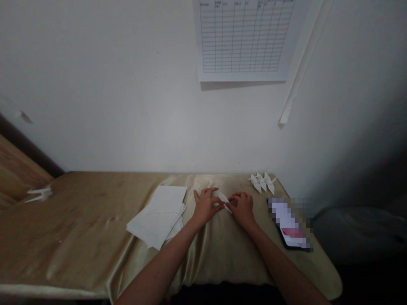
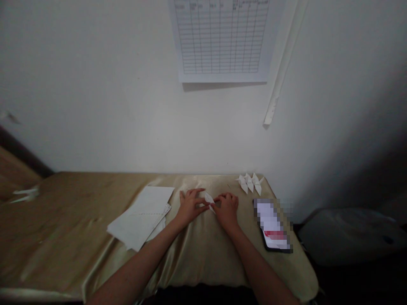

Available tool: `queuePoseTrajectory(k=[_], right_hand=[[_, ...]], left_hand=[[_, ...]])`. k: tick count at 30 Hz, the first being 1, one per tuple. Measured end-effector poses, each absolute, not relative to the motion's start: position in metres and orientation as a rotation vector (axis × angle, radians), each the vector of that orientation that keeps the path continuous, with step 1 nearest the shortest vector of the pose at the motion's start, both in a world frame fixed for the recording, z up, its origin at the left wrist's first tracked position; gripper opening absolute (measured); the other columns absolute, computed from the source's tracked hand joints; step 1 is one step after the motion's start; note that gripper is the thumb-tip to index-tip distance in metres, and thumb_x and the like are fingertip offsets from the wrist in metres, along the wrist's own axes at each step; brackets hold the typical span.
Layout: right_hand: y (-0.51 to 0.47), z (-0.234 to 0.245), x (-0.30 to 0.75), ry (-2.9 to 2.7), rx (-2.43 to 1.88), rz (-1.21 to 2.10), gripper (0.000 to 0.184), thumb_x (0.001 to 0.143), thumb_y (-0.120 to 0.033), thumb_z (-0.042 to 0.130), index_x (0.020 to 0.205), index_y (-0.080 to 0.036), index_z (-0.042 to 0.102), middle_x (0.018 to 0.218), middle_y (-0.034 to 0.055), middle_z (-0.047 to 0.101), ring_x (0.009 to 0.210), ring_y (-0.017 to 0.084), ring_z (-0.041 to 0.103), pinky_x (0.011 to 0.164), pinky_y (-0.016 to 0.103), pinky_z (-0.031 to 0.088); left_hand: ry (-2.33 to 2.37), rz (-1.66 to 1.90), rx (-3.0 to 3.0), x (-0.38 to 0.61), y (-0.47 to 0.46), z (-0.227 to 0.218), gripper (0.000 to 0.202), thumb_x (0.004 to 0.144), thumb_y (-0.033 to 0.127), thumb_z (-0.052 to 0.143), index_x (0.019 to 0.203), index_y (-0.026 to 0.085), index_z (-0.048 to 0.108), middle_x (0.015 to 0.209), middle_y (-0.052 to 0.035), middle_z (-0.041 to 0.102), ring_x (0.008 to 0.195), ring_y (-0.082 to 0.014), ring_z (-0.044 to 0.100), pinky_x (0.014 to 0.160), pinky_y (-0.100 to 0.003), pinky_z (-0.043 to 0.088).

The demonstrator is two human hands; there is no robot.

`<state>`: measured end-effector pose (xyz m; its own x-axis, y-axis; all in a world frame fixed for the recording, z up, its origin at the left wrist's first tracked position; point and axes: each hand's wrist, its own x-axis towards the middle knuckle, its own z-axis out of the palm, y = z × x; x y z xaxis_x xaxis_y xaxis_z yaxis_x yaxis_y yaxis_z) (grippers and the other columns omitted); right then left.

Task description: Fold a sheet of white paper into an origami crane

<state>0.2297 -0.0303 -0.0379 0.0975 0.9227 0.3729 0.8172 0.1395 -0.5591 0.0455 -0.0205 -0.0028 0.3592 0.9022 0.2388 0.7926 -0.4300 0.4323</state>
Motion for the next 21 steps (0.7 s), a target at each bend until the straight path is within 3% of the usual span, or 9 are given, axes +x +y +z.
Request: queuePoseTrajectory(k=[9,15,21], right_hand=[[-0.029,-0.038,0.232,-1.737,-1.613,0.281,0.012,0.080,-0.030,0.071,0.089,-0.024,0.075,0.106,0.0050,0.074,0.119,0.029,0.048,0.104,0.044,0.028],[-0.033,-0.034,0.231,-1.768,-1.589,0.279,0.012,0.081,-0.027,0.067,0.091,-0.023,0.073,0.102,0.0055,0.073,0.121,0.030,0.048,0.108,0.046,0.026],[-0.033,-0.033,0.233,-1.753,-1.588,0.232,0.011,0.082,-0.024,0.066,0.091,-0.022,0.073,0.099,0.0059,0.073,0.116,0.028,0.051,0.104,0.042,0.032]], left_hand=[[1.524,0.663,2.467,0.047,-0.024,0.000,0.021,0.080,0.044,0.076,0.100,0.049,0.075,0.145,0.0016,0.050,0.137,-0.0323,0.038,0.109,-0.079,-0.003],[1.519,0.684,2.531,0.048,-0.027,0.006,0.028,0.080,0.042,0.076,0.107,0.050,0.073,0.148,0.0002,0.048,0.138,-0.0334,0.037,0.110,-0.078,-0.004],[1.514,0.703,2.550,0.047,-0.028,0.007,0.025,0.084,0.040,0.073,0.107,0.049,0.073,0.147,0.0002,0.049,0.137,-0.0325,0.038,0.111,-0.077,-0.002]])
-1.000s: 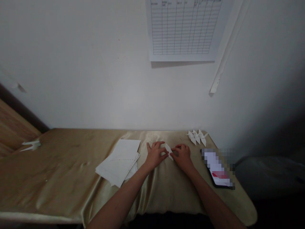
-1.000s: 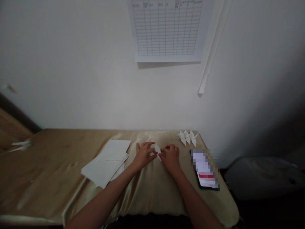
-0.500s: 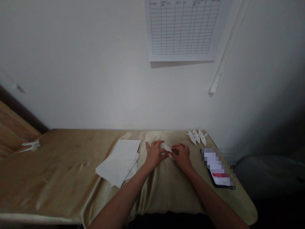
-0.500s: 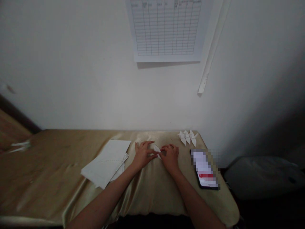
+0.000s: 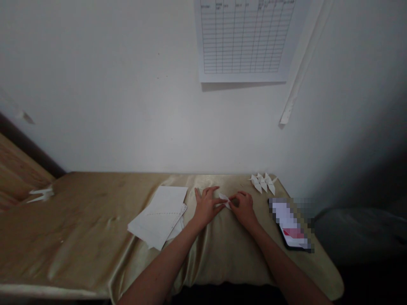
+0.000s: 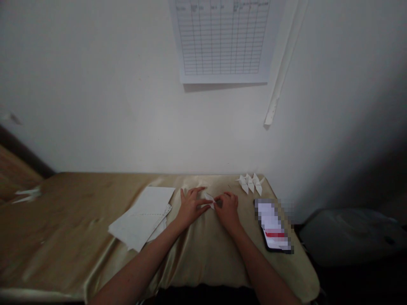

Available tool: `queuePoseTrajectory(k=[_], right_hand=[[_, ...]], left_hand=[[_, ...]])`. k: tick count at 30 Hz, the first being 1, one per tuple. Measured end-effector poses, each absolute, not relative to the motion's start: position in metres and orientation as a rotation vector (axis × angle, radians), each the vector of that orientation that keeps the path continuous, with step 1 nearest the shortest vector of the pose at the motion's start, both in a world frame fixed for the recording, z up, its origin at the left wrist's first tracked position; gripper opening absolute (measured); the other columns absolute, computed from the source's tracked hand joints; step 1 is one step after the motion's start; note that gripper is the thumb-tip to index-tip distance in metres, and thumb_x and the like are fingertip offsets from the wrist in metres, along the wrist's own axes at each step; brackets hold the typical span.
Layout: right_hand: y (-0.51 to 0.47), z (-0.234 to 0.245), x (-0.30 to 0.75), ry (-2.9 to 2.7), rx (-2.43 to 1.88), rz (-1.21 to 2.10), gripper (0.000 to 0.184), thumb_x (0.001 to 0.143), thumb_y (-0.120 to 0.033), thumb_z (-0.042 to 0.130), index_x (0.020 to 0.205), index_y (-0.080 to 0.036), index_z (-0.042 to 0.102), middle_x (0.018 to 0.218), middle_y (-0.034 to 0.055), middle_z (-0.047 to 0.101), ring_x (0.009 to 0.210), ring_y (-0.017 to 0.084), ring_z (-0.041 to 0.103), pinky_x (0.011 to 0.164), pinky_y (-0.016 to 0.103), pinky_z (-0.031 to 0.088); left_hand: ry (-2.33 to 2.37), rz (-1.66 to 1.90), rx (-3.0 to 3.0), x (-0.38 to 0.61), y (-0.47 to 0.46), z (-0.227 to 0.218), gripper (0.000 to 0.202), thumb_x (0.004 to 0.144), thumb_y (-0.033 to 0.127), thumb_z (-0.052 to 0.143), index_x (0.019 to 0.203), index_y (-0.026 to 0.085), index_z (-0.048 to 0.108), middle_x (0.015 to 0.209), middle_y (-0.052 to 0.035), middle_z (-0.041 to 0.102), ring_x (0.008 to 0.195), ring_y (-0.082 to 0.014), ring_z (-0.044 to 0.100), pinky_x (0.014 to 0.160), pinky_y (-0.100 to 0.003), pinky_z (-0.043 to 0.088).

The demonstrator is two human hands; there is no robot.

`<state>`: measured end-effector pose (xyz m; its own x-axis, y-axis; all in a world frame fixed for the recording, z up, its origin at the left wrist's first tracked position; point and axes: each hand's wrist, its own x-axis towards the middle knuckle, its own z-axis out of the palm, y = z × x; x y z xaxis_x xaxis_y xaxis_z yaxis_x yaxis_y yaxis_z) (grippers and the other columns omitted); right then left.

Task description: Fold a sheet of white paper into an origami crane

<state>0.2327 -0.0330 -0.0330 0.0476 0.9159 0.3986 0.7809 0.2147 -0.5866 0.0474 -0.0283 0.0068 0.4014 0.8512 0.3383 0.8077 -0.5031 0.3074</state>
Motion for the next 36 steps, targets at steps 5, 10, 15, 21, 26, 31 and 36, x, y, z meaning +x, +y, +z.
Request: queuePoseTrajectory(k=[5,10,15,21,26,31,36], right_hand=[[-0.033,-0.030,0.234,-1.761,-1.549,0.095,0.012,0.087,-0.024,0.061,0.092,-0.023,0.071,0.103,0.0052,0.073,0.116,0.027,0.053,0.105,0.045,0.032],[-0.040,-0.018,0.235,-1.787,-1.566,-0.131,0.015,0.092,-0.024,0.055,0.089,-0.022,0.070,0.095,0.0061,0.073,0.117,0.028,0.054,0.114,0.057,0.017],[-0.048,-0.007,0.232,-1.929,-1.538,-0.316,0.014,0.092,-0.021,0.056,0.086,-0.024,0.069,0.092,0.0043,0.073,0.123,0.028,0.052,0.118,0.061,0.003],[-0.049,-0.009,0.228,-2.042,-1.510,-0.181,0.012,0.092,-0.025,0.055,0.090,-0.025,0.067,0.096,0.0032,0.073,0.116,0.027,0.057,0.117,0.064,0.002],[-0.045,-0.015,0.229,-2.043,-1.475,-0.020,0.022,0.095,-0.017,0.043,0.098,-0.023,0.064,0.093,0.0018,0.073,0.092,0.019,0.065,0.120,0.055,0.009],[-0.041,-0.021,0.229,-1.989,-1.410,0.149,0.025,0.093,-0.014,0.042,0.100,-0.023,0.064,0.096,0.0017,0.073,0.092,0.018,0.066,0.119,0.050,0.017],[-0.038,-0.025,0.230,-1.934,-1.527,0.144,0.027,0.088,-0.017,0.053,0.111,-0.022,0.067,0.112,0.0079,0.069,0.106,0.023,0.060,0.112,0.049,0.027]], left_hand=[[1.556,0.727,2.549,0.048,-0.028,0.004,0.023,0.087,0.041,0.069,0.109,0.048,0.072,0.146,-0.0003,0.049,0.136,-0.0319,0.039,0.111,-0.077,0.000],[1.641,0.753,2.520,0.047,-0.026,0.001,0.023,0.088,0.041,0.067,0.110,0.046,0.073,0.145,-0.0016,0.051,0.135,-0.0318,0.042,0.112,-0.077,0.001],[1.712,0.766,2.490,0.046,-0.024,-0.002,0.025,0.088,0.040,0.066,0.112,0.042,0.072,0.143,-0.0037,0.054,0.133,-0.0312,0.044,0.111,-0.077,0.003],[1.744,0.773,2.435,0.045,-0.023,-0.004,0.022,0.089,0.039,0.064,0.109,0.038,0.073,0.138,-0.0043,0.057,0.131,-0.0310,0.046,0.111,-0.077,0.005],[1.703,0.731,2.378,0.047,-0.019,-0.005,0.015,0.089,0.041,0.065,0.100,0.036,0.075,0.135,-0.0019,0.060,0.130,-0.0286,0.047,0.112,-0.076,0.004],[1.666,0.688,2.333,0.051,-0.019,-0.002,0.017,0.086,0.046,0.069,0.098,0.035,0.075,0.137,-0.0014,0.059,0.131,-0.0289,0.045,0.112,-0.075,0.004],[1.647,0.669,2.293,0.052,-0.019,-0.003,0.017,0.082,0.043,0.073,0.097,0.034,0.074,0.136,-0.0002,0.058,0.130,-0.0287,0.046,0.112,-0.073,0.008]])
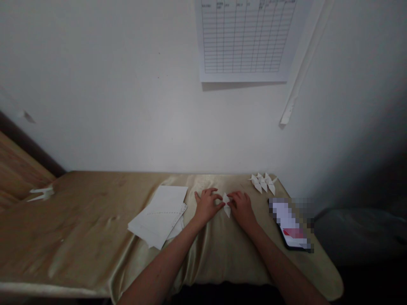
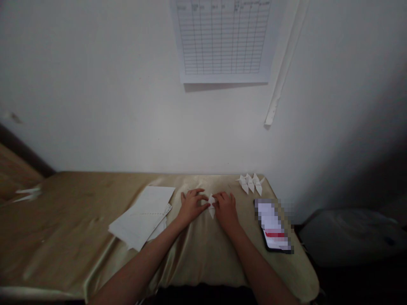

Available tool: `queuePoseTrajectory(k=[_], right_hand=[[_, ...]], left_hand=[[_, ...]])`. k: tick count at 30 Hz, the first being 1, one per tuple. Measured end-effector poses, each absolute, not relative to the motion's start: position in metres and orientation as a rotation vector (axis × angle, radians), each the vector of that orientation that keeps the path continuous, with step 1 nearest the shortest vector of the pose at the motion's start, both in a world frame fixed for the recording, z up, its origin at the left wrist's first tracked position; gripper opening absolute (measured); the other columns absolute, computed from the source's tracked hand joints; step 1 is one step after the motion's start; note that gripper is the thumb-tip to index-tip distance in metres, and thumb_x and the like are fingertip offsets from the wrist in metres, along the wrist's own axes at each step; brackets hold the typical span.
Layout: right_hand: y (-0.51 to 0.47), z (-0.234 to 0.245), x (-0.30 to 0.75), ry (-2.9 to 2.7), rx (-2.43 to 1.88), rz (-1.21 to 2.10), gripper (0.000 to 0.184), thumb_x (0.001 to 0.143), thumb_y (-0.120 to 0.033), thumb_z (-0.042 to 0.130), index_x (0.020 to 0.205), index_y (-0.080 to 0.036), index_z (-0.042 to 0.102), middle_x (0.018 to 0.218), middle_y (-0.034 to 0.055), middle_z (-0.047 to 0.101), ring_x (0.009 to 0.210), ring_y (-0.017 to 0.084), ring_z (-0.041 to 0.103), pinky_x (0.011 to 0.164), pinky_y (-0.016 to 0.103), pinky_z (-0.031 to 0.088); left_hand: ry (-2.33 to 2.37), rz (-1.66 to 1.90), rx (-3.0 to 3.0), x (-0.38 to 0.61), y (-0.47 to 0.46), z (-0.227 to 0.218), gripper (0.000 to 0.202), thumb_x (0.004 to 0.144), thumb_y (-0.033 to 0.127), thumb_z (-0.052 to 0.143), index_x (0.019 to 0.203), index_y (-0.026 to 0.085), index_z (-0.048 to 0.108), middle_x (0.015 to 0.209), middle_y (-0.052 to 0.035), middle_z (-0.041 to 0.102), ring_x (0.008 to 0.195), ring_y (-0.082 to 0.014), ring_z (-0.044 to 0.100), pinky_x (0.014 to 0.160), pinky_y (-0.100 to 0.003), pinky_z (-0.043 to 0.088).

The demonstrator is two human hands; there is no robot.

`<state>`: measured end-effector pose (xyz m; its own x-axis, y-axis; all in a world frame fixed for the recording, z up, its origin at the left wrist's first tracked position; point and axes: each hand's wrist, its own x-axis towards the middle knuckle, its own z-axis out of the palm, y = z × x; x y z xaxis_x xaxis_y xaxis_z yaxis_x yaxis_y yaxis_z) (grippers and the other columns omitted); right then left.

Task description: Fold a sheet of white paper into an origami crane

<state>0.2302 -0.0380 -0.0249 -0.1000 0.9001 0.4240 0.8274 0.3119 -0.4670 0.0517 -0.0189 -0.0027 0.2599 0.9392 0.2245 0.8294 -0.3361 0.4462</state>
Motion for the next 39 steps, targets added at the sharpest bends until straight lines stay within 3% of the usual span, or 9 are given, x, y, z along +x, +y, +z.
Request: queuePoseTrajectory(k=[6,18,25,31,34,39], right_hand=[[-0.036,-0.029,0.234,-1.893,-1.681,0.044,0.018,0.085,-0.030,0.067,0.100,-0.029,0.075,0.115,0.0080,0.066,0.111,0.028,0.052,0.104,0.048,0.032],[-0.033,-0.031,0.234,-1.848,-1.651,0.124,0.014,0.083,-0.026,0.068,0.097,-0.026,0.073,0.108,0.0049,0.069,0.109,0.027,0.053,0.103,0.045,0.031],[-0.028,-0.036,0.236,-1.836,-1.625,0.162,0.014,0.081,-0.022,0.067,0.094,-0.025,0.071,0.104,0.0051,0.070,0.108,0.026,0.053,0.099,0.041,0.033],[-0.028,-0.036,0.238,-1.828,-1.637,0.155,0.021,0.080,-0.023,0.068,0.101,-0.024,0.072,0.109,0.0068,0.070,0.109,0.027,0.053,0.099,0.041,0.035],[-0.029,-0.032,0.240,-1.870,-1.575,0.182,0.015,0.081,-0.023,0.068,0.094,-0.026,0.074,0.110,0.0051,0.071,0.110,0.025,0.054,0.099,0.040,0.036],[-0.032,-0.023,0.241,-1.916,-1.525,0.228,0.011,0.083,-0.022,0.064,0.083,-0.028,0.074,0.103,0.0009,0.075,0.113,0.024,0.057,0.110,0.053,0.023]], left_hand=[[1.630,0.658,2.282,0.052,-0.018,-0.006,0.021,0.080,0.042,0.076,0.100,0.036,0.075,0.138,-0.0005,0.057,0.131,-0.0301,0.045,0.112,-0.074,0.008],[1.622,0.697,2.327,0.057,-0.024,-0.002,0.017,0.080,0.036,0.076,0.097,0.033,0.076,0.139,-0.0022,0.057,0.131,-0.0315,0.045,0.115,-0.071,0.001],[1.640,0.660,2.206,0.058,-0.018,-0.002,0.018,0.079,0.034,0.077,0.096,0.034,0.075,0.135,0.0001,0.058,0.131,-0.0284,0.045,0.115,-0.066,0.012],[1.604,0.681,2.194,0.056,-0.014,-0.007,0.013,0.078,0.036,0.077,0.091,0.034,0.075,0.133,0.0011,0.060,0.130,-0.0275,0.045,0.115,-0.065,0.011],[1.594,0.697,2.211,0.056,-0.015,-0.009,0.012,0.080,0.035,0.076,0.092,0.034,0.074,0.133,0.0018,0.060,0.130,-0.0272,0.045,0.114,-0.066,0.011],[1.562,0.699,2.218,0.055,-0.016,-0.008,0.010,0.080,0.035,0.076,0.090,0.034,0.075,0.134,0.0015,0.060,0.132,-0.0278,0.043,0.114,-0.068,0.009]])
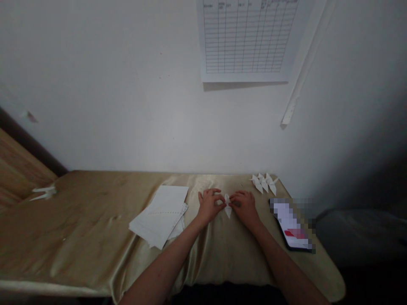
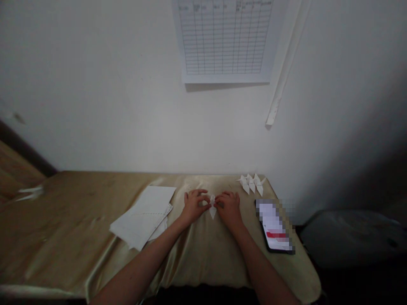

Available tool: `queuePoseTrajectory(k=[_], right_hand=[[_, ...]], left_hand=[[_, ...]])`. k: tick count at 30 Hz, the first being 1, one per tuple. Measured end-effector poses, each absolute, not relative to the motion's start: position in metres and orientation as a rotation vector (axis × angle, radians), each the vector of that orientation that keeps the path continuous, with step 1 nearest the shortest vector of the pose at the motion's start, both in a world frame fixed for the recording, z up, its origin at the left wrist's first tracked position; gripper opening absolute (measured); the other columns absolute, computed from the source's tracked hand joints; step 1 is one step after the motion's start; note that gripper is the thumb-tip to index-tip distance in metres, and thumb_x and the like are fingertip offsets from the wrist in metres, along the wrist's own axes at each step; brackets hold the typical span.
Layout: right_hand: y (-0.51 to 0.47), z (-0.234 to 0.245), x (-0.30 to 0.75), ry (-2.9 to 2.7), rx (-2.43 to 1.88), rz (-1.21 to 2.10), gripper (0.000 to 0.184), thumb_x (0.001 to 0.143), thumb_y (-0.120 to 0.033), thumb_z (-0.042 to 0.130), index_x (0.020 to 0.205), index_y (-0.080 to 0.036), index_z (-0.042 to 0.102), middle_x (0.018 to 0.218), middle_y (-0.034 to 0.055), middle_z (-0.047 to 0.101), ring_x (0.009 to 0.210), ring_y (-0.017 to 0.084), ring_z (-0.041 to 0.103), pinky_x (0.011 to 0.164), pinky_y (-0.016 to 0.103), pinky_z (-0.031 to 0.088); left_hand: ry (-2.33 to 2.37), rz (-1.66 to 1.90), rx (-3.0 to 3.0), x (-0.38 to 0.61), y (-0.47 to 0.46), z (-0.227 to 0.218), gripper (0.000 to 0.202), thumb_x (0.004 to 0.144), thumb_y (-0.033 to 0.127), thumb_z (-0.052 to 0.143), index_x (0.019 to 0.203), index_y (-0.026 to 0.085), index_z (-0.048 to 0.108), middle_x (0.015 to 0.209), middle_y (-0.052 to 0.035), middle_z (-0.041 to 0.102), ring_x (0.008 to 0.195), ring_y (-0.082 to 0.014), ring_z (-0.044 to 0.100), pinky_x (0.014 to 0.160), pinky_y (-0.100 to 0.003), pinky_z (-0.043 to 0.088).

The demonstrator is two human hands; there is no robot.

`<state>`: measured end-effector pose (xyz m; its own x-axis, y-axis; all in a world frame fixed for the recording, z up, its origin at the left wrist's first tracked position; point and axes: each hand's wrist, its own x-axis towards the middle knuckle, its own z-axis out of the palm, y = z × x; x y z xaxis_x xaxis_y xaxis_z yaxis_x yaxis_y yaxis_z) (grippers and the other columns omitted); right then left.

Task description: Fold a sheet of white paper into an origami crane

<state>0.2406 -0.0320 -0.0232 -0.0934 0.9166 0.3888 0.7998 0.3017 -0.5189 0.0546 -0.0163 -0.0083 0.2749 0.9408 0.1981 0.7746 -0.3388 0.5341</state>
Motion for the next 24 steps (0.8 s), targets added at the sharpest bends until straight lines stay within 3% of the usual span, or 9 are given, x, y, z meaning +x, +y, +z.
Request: queuePoseTrajectory(k=[5,15,24], right_hand=[[-0.037,-0.018,0.241,-1.917,-1.506,0.297,0.013,0.084,-0.023,0.061,0.081,-0.028,0.073,0.099,0.0025,0.076,0.114,0.026,0.061,0.112,0.067,0.008],[-0.036,-0.015,0.252,-2.075,-1.472,0.306,0.024,0.082,-0.014,0.061,0.086,-0.033,0.076,0.103,-0.0011,0.077,0.130,0.029,0.052,0.112,0.072,-0.004],[-0.038,-0.009,0.253,-2.176,-1.490,0.239,0.024,0.086,-0.020,0.059,0.089,-0.036,0.076,0.107,-0.0011,0.076,0.135,0.030,0.047,0.110,0.076,-0.006]], left_hand=[[1.504,0.701,2.230,0.051,-0.017,-0.007,0.012,0.073,0.036,0.082,0.084,0.034,0.077,0.134,0.0026,0.061,0.133,-0.0297,0.041,0.114,-0.069,0.009],[1.451,0.682,2.359,0.049,-0.022,-0.002,0.010,0.075,0.033,0.082,0.084,0.036,0.078,0.137,0.0018,0.058,0.135,-0.0305,0.038,0.115,-0.071,0.004],[1.397,0.678,2.580,0.049,-0.028,0.003,0.011,0.077,0.030,0.080,0.086,0.035,0.078,0.138,0.0026,0.059,0.135,-0.0302,0.038,0.114,-0.073,-0.006]])
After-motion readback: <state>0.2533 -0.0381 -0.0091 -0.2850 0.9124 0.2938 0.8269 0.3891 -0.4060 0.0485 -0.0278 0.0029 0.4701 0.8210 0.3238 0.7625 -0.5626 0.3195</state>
